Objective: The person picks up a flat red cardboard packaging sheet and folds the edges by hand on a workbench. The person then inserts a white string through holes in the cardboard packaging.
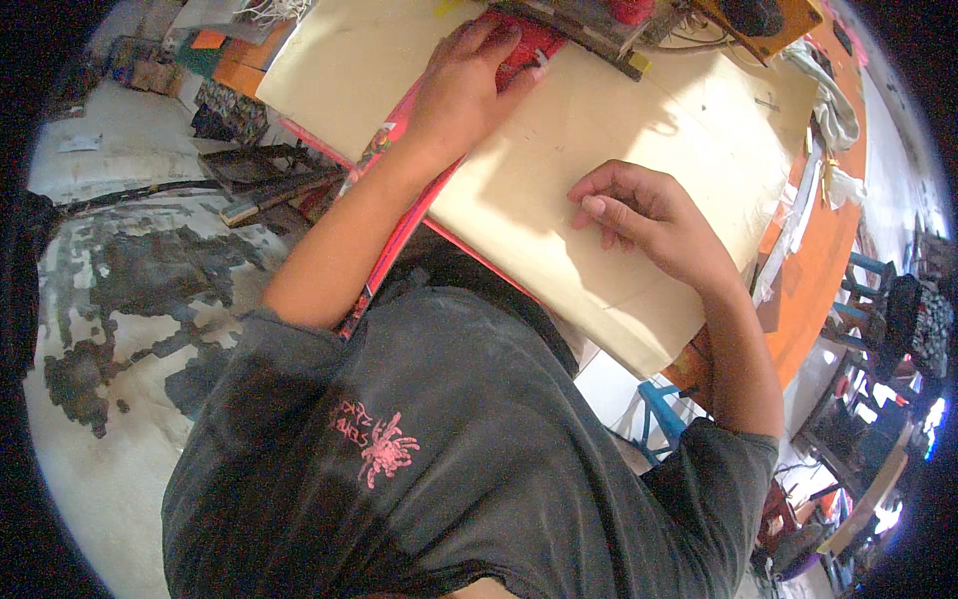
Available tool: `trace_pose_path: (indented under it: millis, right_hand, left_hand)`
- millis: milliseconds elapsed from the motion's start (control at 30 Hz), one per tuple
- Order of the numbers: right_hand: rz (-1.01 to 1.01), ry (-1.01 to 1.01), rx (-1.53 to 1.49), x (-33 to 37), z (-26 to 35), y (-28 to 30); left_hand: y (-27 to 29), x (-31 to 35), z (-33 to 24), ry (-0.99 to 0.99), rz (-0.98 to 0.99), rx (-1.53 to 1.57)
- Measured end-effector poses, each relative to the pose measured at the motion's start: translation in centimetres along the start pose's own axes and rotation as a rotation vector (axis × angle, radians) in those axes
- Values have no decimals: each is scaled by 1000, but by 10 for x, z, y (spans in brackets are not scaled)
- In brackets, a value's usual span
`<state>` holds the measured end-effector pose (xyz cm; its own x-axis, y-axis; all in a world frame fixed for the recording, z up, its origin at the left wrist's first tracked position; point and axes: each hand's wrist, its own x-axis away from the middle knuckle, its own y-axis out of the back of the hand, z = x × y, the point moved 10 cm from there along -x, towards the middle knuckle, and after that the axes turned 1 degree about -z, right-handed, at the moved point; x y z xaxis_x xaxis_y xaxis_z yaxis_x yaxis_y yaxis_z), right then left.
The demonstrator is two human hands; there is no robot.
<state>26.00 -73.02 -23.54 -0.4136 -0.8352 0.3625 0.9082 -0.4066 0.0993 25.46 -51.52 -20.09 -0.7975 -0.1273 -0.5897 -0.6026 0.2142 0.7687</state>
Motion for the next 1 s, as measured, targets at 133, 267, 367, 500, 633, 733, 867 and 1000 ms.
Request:
trace_pose_path:
  millis: [133,267,367,500,633,733,867,1000]
  right_hand:
    - [11,18,18,0,2,0]
    - [4,4,27,-1,3,-1]
    - [3,15,35,-1,5,0]
    - [15,17,20,0,4,-1]
    - [18,1,20,0,4,1]
    - [9,1,30,1,4,0]
    - [1,7,41,1,1,2]
    - [17,11,41,0,5,0]
  left_hand:
    - [0,-2,0,2,24,1]
    - [-5,1,7,-4,-20,-8]
    - [-1,0,1,-9,-43,-33]
    - [0,-2,1,-4,-7,1]
    - [3,-4,-4,-9,5,13]
    - [-2,-1,2,-6,13,2]
    - [3,-1,-1,32,88,-48]
    - [1,0,4,64,92,-24]
